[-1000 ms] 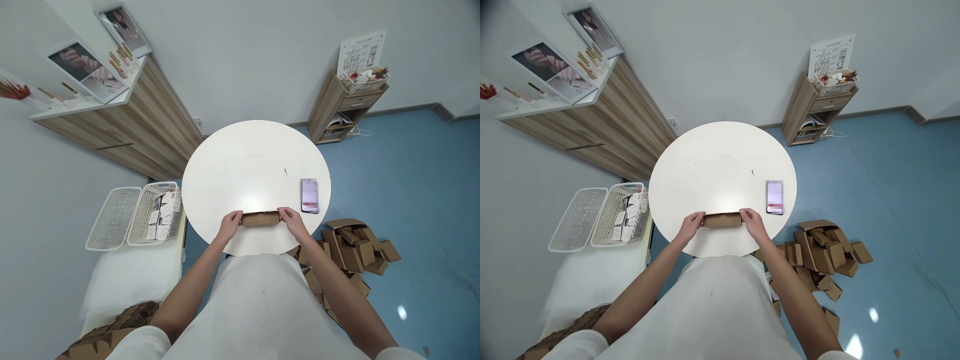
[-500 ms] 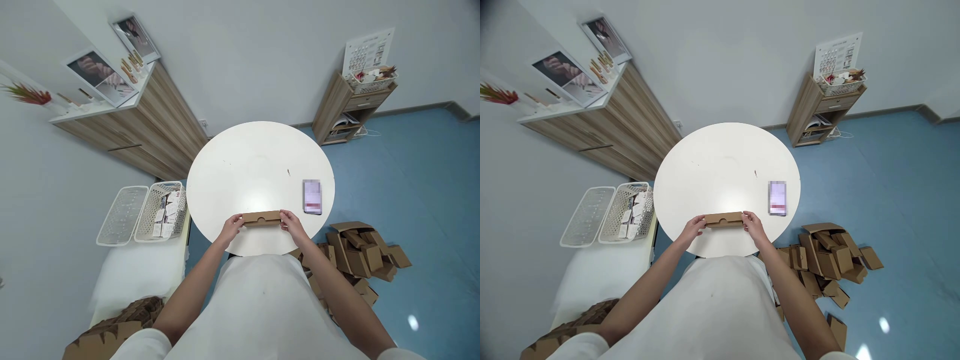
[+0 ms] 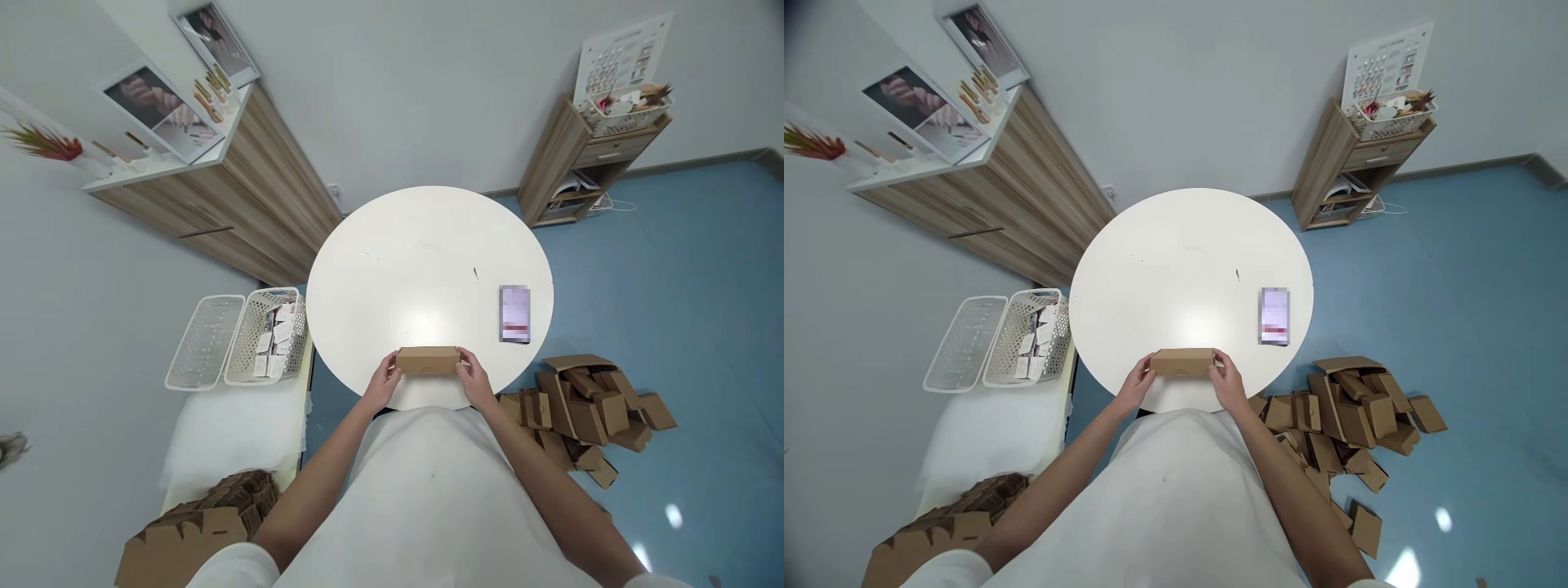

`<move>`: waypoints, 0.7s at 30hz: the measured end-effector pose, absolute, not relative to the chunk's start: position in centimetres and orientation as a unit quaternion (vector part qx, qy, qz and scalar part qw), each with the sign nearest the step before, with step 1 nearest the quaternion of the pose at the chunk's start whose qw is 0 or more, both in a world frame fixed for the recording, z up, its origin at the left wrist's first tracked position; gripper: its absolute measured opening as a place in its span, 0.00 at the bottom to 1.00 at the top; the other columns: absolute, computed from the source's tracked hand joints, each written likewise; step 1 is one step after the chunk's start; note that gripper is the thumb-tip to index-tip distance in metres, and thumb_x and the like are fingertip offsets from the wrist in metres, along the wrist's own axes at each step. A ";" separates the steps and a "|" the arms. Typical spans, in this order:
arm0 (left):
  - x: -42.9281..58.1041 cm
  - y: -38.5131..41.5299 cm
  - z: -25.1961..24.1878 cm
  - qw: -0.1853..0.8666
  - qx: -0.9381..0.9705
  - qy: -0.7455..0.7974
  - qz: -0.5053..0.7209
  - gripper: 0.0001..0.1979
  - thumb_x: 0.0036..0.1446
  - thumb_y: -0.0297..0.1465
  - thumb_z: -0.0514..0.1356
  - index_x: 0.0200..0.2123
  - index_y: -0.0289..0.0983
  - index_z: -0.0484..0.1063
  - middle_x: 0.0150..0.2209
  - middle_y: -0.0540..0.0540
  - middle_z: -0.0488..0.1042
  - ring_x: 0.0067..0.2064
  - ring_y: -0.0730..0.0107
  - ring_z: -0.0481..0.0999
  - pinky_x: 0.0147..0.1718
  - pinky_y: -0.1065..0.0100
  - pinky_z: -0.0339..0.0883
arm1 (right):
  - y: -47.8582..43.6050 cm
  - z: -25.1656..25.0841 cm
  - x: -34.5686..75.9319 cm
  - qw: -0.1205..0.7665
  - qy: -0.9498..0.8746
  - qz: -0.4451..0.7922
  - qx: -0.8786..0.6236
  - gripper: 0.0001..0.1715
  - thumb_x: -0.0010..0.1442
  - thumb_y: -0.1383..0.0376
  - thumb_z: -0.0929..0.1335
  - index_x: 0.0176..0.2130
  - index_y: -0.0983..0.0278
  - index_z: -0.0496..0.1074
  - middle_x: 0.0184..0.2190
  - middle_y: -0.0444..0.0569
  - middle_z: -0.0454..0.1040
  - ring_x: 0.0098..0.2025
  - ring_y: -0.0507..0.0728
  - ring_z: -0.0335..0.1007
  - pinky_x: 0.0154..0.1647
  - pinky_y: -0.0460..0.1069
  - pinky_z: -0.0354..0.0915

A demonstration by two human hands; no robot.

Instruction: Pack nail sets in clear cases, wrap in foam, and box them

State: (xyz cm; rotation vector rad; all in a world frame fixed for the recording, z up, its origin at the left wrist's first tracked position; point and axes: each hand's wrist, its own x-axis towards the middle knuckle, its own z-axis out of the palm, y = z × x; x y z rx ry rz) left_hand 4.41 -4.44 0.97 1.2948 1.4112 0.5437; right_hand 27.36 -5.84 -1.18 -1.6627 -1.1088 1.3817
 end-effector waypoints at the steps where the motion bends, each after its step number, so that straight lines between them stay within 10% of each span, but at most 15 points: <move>1: 4.4 -4.7 0.7 0.536 0.553 0.596 0.227 0.23 0.57 0.33 0.47 0.57 0.39 0.52 0.57 0.43 0.59 0.55 0.67 0.62 0.50 0.66 0.59 | -6.4 -1.2 27.2 0.351 -0.437 0.528 -0.638 0.30 0.54 0.59 0.59 0.56 0.60 0.56 0.54 0.50 0.62 0.51 0.57 0.63 0.51 0.54 0.59; 10: 4.7 -6.1 -0.7 0.481 0.612 0.601 0.183 0.29 0.47 0.27 0.55 0.54 0.38 0.56 0.51 0.43 0.66 0.50 0.62 0.66 0.46 0.64 0.60 | -10.1 -1.8 26.4 0.230 -0.502 0.508 -0.661 0.44 0.47 0.64 0.64 0.61 0.59 0.45 0.60 0.49 0.52 0.61 0.59 0.47 0.59 0.56 0.47; 21: 3.5 -3.3 -1.3 0.411 0.619 0.665 0.077 0.27 0.47 0.42 0.56 0.49 0.36 0.59 0.46 0.41 0.66 0.43 0.64 0.69 0.35 0.68 0.62 | -8.5 -1.1 23.5 0.257 -0.402 0.524 -0.706 0.30 0.51 0.60 0.63 0.53 0.63 0.58 0.47 0.53 0.65 0.48 0.58 0.63 0.49 0.53 0.60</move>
